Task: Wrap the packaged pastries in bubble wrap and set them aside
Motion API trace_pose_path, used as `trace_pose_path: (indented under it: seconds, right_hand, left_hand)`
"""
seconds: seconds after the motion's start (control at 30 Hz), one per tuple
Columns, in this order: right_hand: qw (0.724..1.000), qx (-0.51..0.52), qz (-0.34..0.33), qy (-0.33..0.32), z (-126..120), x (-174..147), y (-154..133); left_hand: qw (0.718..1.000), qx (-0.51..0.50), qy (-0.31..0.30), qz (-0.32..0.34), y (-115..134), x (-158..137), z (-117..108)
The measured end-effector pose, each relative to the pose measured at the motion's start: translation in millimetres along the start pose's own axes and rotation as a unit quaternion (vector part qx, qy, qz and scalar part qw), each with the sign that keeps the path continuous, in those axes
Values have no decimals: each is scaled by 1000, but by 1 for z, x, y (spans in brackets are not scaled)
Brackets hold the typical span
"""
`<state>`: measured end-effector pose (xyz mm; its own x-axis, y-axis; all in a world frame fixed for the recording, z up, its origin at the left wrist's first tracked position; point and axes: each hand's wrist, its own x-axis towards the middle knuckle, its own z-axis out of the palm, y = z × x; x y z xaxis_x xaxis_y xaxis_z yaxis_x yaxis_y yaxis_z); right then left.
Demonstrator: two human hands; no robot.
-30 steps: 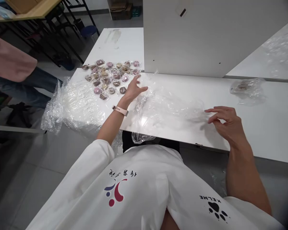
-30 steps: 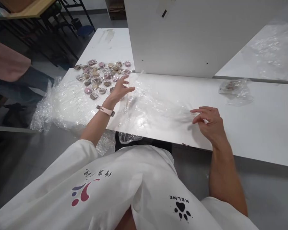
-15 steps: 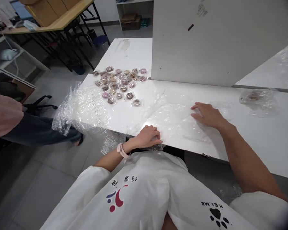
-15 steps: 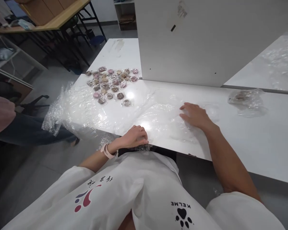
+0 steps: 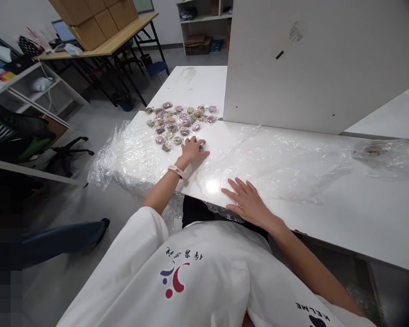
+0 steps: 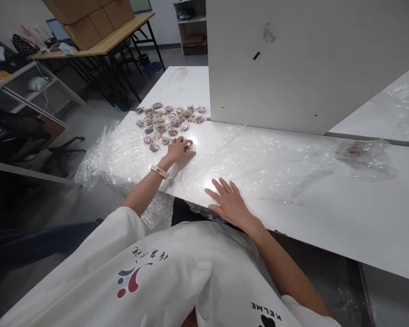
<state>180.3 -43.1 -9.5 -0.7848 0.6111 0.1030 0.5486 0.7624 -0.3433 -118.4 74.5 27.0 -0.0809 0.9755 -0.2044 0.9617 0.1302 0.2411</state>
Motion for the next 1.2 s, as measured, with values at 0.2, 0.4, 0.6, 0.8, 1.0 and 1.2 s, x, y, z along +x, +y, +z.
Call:
trace_pose_path:
  seconds: [0.2, 0.4, 0.6, 0.8, 1.0, 1.2]
  right_hand:
    - [997, 72, 5, 4, -3, -36, 33]
    - [991, 129, 38, -15, -17, -51, 36]
    - [992, 100, 78, -22, -19, -80, 41]
    - [992, -6, 121, 31, -8, -138, 49]
    - [980, -86, 158, 88, 11, -150, 10]
    - [973, -44, 192, 122, 37, -144, -4]
  left_hand:
    - [996, -4, 64, 67, 0, -13, 11]
    - [981, -75, 169, 62, 29, -25, -9]
    - [904, -137, 131, 384, 115, -81, 44]
    - [870, -27, 38, 491, 130, -117, 97]
    - [894, -53, -55, 442, 67, -133, 55]
    - [916, -21, -15, 400, 11, -152, 67]
